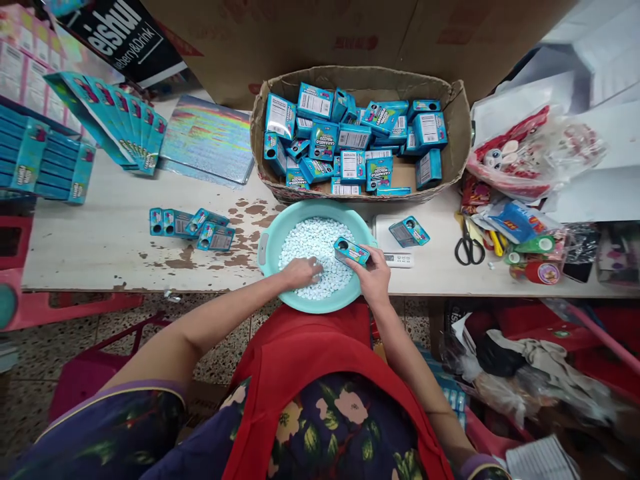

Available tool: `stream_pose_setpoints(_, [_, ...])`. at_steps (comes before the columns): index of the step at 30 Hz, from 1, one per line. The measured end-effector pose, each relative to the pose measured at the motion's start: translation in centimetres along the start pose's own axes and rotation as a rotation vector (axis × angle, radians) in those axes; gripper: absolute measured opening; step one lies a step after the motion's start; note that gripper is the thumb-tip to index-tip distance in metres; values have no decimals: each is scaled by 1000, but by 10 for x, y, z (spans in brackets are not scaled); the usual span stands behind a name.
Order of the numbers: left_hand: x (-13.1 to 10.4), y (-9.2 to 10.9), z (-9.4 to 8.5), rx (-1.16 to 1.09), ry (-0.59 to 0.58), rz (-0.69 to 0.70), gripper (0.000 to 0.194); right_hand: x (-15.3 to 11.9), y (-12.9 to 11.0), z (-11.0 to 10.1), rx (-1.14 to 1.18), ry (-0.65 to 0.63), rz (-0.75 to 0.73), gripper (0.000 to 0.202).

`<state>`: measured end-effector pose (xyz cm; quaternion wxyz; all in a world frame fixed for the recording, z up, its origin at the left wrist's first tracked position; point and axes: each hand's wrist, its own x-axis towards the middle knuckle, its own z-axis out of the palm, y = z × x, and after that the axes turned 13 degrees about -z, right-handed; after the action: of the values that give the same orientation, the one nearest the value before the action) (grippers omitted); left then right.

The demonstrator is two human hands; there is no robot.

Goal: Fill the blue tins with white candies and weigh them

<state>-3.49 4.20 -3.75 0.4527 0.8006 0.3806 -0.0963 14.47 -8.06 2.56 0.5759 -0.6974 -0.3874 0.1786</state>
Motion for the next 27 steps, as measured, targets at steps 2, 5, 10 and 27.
stream_pose_setpoints(2, [2,2,-9,-113,96,-67,23,-3,3,3,-37,-30,10,42])
stream_pose_setpoints(5, [2,19,-20,-327,235,-147,33,-6,4,8,-112,-88,7,39])
stream_pose_setpoints(10, [-6,64,-31,-931,389,-141,34,-12,-3,28,-148,-207,-31,33])
stream_pose_setpoints(27, [-10,94,-49,-1537,456,-46,28,-9,-24,32,-78,-264,-58,35])
